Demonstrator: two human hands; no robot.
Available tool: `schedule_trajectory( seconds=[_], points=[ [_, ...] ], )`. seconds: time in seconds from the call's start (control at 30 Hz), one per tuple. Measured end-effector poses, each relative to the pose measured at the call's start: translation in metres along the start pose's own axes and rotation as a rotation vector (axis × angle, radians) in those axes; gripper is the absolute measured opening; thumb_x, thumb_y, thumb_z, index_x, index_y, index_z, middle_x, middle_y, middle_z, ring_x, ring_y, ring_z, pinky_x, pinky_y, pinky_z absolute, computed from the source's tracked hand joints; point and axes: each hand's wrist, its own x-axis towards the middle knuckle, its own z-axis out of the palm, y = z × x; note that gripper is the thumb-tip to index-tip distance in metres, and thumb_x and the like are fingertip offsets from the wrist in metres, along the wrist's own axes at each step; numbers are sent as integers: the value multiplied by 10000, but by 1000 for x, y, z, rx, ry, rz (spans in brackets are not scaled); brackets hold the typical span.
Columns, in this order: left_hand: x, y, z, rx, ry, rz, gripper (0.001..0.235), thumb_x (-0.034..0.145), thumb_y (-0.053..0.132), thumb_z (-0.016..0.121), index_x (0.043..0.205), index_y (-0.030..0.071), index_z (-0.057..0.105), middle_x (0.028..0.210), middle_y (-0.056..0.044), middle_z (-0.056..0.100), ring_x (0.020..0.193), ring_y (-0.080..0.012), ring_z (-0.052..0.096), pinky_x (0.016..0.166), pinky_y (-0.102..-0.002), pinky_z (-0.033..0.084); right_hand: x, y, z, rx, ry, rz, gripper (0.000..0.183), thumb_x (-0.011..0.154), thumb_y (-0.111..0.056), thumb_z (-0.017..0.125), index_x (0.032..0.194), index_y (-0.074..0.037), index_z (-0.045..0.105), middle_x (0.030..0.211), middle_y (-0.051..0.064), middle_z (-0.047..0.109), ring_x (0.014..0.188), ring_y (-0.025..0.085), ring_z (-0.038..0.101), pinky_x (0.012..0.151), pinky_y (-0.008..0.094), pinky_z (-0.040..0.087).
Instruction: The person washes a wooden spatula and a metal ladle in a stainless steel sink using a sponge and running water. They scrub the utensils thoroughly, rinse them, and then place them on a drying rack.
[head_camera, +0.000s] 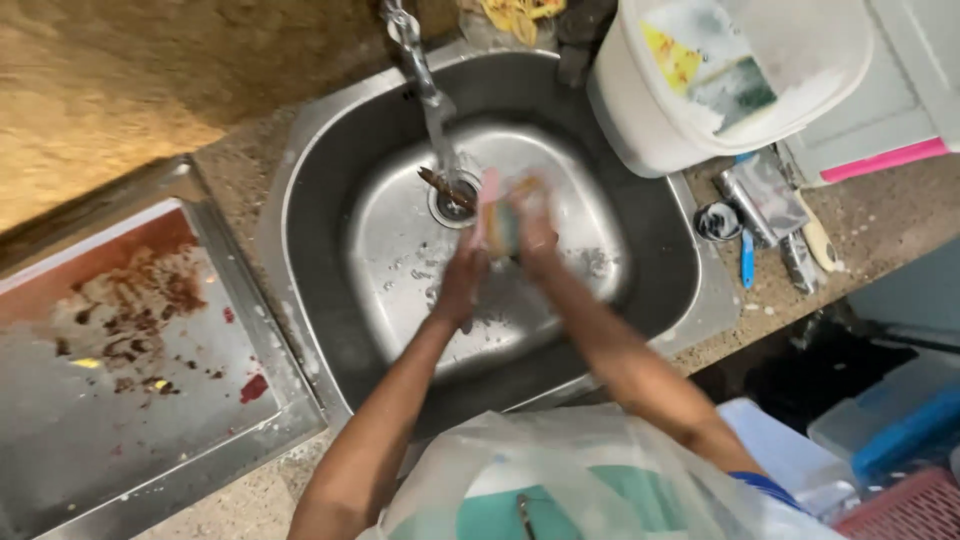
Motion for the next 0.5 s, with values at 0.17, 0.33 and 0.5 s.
schedule_trajectory(
  seconds=[0.17,0.33,0.5],
  points=[
    [20,-97,-20,122,-69,133,659,962,375,391,1563,105,359,1403,-277,567,1289,-469,532,1096,-616,413,-30,42,27,-386,-103,21,614,666,-163,982,1161,-5,655,970,135,727,844,194,677,790,385,553],
    [37,-140,-22,-333,-150,-81,374,1078,313,420,1449,276,451,653,-21,475,428,-170,497,347,-230,401,-46,-46,112,-46,-24,447,585,784,-359,916,1126,10,617,831,229,729,663,348,763,541,468,655],
    [-28,-29,-56,290,-238,38,653,957,136,444,1581,22,289,1518,-321,430,1406,-436,438,1200,-550,344,-70,-39,106,-281,10,420,612,871,-337,842,1296,27,596,1016,159,726,828,242,709,774,358,618]
  ],
)
